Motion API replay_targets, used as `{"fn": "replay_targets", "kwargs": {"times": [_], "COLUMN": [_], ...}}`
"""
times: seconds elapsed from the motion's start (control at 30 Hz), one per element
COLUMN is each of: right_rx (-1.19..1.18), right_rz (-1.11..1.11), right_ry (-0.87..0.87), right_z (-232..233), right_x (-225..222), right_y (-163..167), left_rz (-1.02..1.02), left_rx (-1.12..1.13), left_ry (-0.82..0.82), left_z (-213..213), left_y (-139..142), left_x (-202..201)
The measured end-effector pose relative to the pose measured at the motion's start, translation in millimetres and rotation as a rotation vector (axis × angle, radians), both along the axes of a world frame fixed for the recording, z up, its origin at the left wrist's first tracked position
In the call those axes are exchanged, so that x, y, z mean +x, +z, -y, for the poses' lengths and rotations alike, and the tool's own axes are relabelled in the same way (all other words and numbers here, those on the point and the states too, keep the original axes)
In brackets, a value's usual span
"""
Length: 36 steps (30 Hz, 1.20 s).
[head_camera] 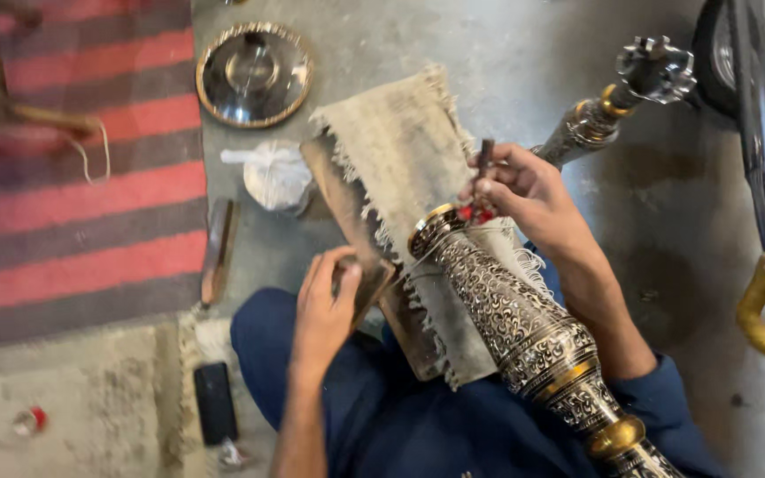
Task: The person sits cross-legged on the floor with an ornate metal vase resting on a cloth-covered board. They hold a chisel against the vase's engraved surface and strike it with a wooden mallet, repositioning the chisel repeatedly to chase the decorative pattern, and rotate the vase to reach new areas.
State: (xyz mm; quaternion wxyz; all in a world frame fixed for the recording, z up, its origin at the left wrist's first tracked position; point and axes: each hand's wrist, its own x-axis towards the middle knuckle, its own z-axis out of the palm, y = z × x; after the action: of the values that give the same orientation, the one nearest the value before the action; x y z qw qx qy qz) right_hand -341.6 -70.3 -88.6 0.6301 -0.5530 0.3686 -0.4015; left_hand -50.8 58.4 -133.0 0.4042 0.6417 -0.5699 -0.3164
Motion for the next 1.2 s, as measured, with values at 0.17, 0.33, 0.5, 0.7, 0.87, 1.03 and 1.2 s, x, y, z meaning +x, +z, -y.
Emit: {"fn": "replay_targets", "kwargs": {"times": [0.17, 0.33, 0.5, 0.7, 0.87, 1.03, 1.2], "right_rx": [-0.014, -0.093, -0.141, 0.105, 0.006, -0.216, -0.236], "right_rz": [-0.072, -0.222, -0.242, -0.22, -0.257, -0.375, -0.513], "right_ry": [0.176, 0.329, 0.386, 0.237, 0.267, 0.374, 0.352], "right_z": [5.1, 9.1, 18.4, 26.5, 20.5, 12.8, 3.2], "right_x": [23.1, 42.0, 54.2, 56.7, 54.3, 60.9, 71.2], "right_y": [18.0, 25.7, 29.1, 32.2, 34.0, 36.4, 44.0], "left_rz": [-0.007, -0.107, -0.25, -0.94, -0.884, -0.848, -0.446], "left_rx": [0.27, 0.469, 0.174, -0.154, -0.243, -0.094, 0.056], "left_ry": [-0.145, 0.005, 0.119, 0.053, 0.005, 0.064, 0.148], "left_z": [-50.4, -68.4, -73.0, -75.9, -60.7, -59.8, -67.2], "left_y": [-22.9, -30.9, -25.7, -15.7, -16.5, -9.0, 5.7], "left_x": [26.3, 19.4, 2.5, -27.9, -43.5, -36.6, -15.7]}}
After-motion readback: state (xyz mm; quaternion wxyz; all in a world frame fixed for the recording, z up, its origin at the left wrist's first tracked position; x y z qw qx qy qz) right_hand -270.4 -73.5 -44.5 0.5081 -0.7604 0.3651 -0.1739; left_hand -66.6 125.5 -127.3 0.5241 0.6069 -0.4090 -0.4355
